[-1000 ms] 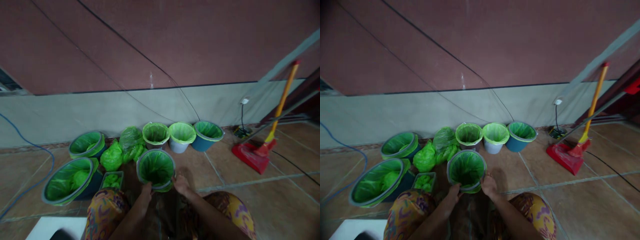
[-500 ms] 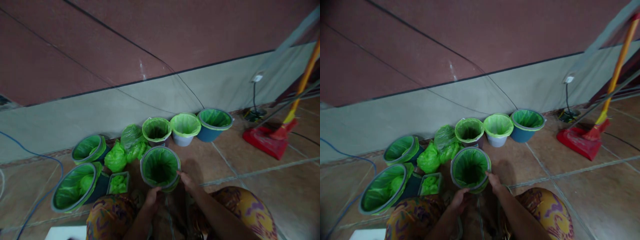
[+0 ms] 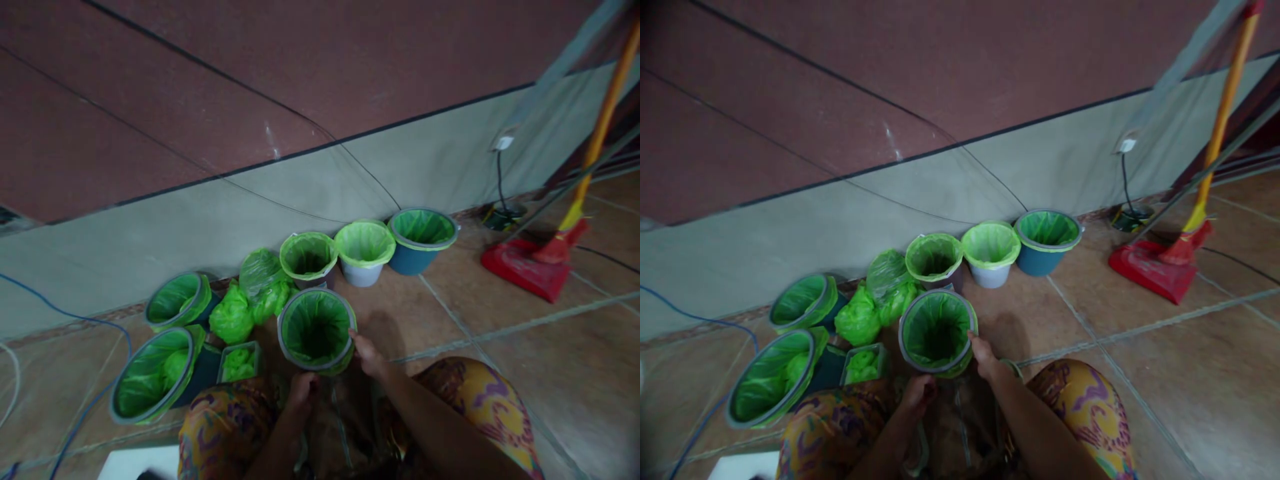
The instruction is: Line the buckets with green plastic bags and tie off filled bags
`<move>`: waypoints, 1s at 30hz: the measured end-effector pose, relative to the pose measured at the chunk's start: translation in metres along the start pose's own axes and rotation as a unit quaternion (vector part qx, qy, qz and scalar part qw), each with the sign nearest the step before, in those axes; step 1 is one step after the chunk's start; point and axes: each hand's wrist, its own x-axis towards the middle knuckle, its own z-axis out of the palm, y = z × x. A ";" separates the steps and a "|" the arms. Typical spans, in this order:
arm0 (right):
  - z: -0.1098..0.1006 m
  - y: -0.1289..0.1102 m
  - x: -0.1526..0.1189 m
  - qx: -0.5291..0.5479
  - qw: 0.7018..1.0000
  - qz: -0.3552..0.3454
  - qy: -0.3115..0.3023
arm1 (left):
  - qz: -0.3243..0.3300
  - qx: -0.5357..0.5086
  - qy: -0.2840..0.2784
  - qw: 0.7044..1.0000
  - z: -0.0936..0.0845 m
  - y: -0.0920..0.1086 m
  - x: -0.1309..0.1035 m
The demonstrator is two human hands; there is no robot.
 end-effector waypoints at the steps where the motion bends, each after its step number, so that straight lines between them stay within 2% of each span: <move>1: 0.001 0.001 -0.002 0.010 1.000 0.021 -0.003 | 0.003 -0.004 0.005 1.000 -0.001 0.000 0.000; 4: 0.004 0.007 -0.004 0.009 0.998 0.066 -0.018 | 0.014 -0.014 0.022 1.000 -0.001 0.001 0.001; 13: 0.004 0.017 0.001 0.010 0.999 0.038 -0.035 | 0.017 -0.018 0.050 0.998 -0.001 0.003 0.002; 19: -0.001 0.021 0.000 -0.005 0.996 0.066 -0.053 | -0.010 -0.065 0.059 0.996 -0.001 0.003 0.000; 24: -0.007 0.024 -0.002 -0.038 0.996 0.078 -0.033 | -0.047 -0.141 0.079 0.986 -0.004 0.005 0.002; 30: -0.015 0.021 0.004 -0.032 0.998 0.057 -0.007 | -0.051 -0.213 0.100 0.971 -0.009 0.007 0.010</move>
